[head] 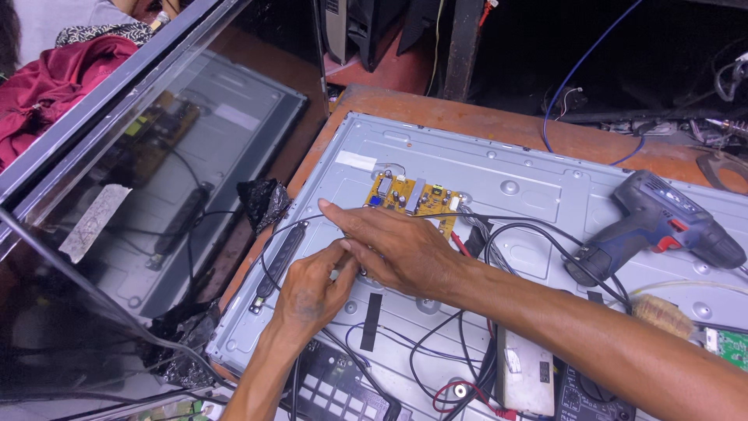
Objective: The person uses a multimeter to test various points on a green circuit board and a yellow power supply board. They move the multimeter probes between different components and connectors on the boards while observing the digital display.
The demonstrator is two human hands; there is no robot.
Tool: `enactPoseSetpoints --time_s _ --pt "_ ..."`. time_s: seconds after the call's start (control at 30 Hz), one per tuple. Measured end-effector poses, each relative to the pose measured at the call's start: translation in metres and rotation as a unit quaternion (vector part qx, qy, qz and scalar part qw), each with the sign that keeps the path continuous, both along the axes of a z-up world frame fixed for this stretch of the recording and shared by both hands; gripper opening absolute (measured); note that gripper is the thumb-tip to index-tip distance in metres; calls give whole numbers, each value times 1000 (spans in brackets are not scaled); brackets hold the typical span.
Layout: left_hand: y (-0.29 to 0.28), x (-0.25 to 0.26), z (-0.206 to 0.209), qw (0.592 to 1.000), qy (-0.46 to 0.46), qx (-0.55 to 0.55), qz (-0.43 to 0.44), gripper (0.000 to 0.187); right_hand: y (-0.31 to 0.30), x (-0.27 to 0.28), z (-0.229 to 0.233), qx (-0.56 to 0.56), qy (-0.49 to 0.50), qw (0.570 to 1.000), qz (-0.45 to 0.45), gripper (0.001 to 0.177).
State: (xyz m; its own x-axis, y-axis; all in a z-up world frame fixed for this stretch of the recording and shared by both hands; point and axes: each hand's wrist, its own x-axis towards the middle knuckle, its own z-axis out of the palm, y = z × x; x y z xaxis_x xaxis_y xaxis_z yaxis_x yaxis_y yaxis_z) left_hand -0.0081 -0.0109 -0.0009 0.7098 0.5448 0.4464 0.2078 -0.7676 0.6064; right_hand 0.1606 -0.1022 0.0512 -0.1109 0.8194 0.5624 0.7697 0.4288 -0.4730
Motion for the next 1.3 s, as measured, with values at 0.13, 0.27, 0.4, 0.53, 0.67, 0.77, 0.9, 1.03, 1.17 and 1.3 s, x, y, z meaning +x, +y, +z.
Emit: enactPoseSetpoints --time_s 0.13,0.27,0.4,0.53,0.67,0.77,0.9,1.03,1.17,1.3 --pt "-1 1 2 999 -20 -24 -10 5 1 4 -9 3 1 1000 -23 43" --pt "7 7 -3 997 -68 3 23 10 -5 -1 4 -4 -21 1000 5 49" --pt "-1 6 6 997 -78 2 -22 17 -3 2 -2 15 -24 1000 5 40" --pt "-6 9 11 996 -73 43 -30 16 -6 2 -2 47 -49 997 -32 38" --pt "-1 10 -1 995 -80 51 9 12 -10 1 9 41 -25 999 -15 42" --pt "-3 10 -11 997 -55 45 -3 15 -9 7 1 47 -29 998 -31 38" --pt "-8 15 21 991 -131 22 13 19 -10 3 7 40 -21 999 -26 47" --pt "4 8 -14 995 -89 37 18 8 -7 6 3 6 -20 1000 -15 40" --pt "-4 5 -2 998 -32 48 -18 17 -5 8 -6 80 -95 992 -12 46" --pt "3 7 -3 999 -37 29 16 29 -6 1 -7 94 -85 991 31 51"
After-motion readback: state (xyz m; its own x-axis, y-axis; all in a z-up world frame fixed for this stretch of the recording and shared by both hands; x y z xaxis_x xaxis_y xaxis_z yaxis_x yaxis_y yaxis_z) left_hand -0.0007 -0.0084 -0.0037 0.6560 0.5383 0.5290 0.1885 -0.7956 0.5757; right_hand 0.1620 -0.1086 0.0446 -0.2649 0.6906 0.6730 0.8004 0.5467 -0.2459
